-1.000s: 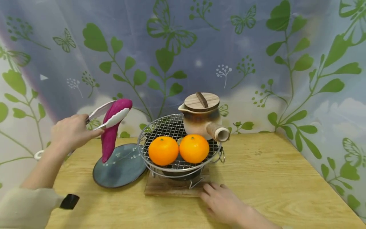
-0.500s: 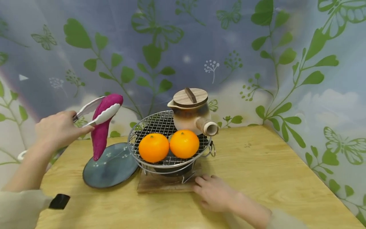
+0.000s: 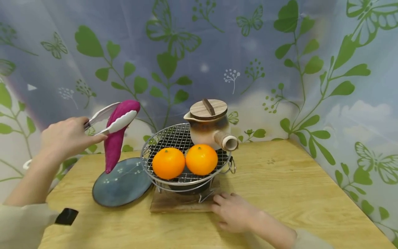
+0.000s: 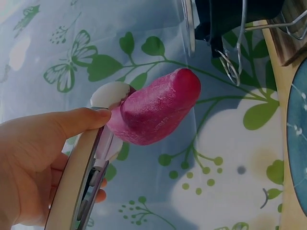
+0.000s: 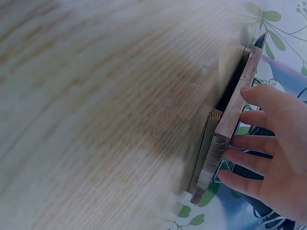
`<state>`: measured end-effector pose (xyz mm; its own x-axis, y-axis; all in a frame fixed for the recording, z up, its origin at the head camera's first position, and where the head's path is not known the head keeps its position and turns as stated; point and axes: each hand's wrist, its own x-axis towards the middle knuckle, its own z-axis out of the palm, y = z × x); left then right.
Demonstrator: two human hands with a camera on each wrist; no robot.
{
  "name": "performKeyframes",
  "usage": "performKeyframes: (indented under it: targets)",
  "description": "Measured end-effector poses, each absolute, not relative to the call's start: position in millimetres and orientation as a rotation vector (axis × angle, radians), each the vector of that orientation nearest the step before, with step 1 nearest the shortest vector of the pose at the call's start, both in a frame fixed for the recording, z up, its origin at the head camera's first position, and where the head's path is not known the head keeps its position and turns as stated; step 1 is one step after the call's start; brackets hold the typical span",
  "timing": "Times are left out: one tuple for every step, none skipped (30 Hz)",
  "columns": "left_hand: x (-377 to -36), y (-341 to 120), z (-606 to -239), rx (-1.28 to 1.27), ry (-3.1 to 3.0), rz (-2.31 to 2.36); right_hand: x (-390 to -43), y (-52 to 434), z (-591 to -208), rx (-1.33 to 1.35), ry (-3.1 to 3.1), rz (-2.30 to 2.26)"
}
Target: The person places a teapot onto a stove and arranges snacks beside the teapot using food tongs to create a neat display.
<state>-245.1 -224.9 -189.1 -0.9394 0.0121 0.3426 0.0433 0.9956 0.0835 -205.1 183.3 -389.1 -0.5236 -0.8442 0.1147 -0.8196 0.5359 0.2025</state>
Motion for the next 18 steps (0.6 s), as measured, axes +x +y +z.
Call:
performKeyframes:
  targets:
    - [-245,-224,-188,-0.042,-2.795,-0.122,-205,184,-389,1.412,-2.576,-0.183]
    - [-245,-223,-187,-0.043,-2.801,-0.118,-205,184,-389,1.412,-2.578,-0.186]
    - [-245,-221,-187,-0.045,-2.807,-0.112,-205,184,-389,1.413,-2.578,-0.189]
    - [-245,-220,-186,-0.047,-2.812,-0.106,-205,184,-389,1.413,-2.577,-0.194]
    - [-246,-219,-185,-0.049,-2.817,-0.1,-205,184,-389,1.412,-2.574,-0.197]
    - [-246,-217,-185,-0.053,-2.821,-0.096,-205,184,-389,1.41,-2.569,-0.201]
    - [-246,-216,-184,-0.055,-2.825,-0.093,-205,184,-389,1.407,-2.564,-0.203]
    - [-247,-214,-184,-0.059,-2.827,-0.091,-205,184,-389,1.405,-2.557,-0.206]
    - [-248,-213,-183,-0.066,-2.829,-0.09,-205,184,-390,1.402,-2.548,-0.208]
    - [-248,-211,-182,-0.069,-2.831,-0.09,-205,184,-390,1.401,-2.539,-0.21]
    - [-249,-209,-182,-0.074,-2.832,-0.09,-205,184,-390,1.401,-2.531,-0.207]
    - [-250,-207,-181,-0.079,-2.832,-0.091,-205,184,-391,1.401,-2.523,-0.204]
    - [-250,-205,-180,-0.081,-2.834,-0.092,-205,184,-391,1.401,-2.518,-0.201]
    - [-251,-203,-179,-0.081,-2.834,-0.095,-205,184,-391,1.404,-2.513,-0.195]
    - [-253,-201,-178,-0.08,-2.835,-0.096,-205,184,-391,1.406,-2.51,-0.187]
    - [-254,-198,-177,-0.077,-2.836,-0.097,-205,184,-392,1.407,-2.508,-0.178]
    - [-255,-196,-176,-0.076,-2.839,-0.099,-205,184,-392,1.407,-2.508,-0.172]
    - [-255,-194,-176,-0.075,-2.844,-0.099,-205,185,-392,1.407,-2.507,-0.165]
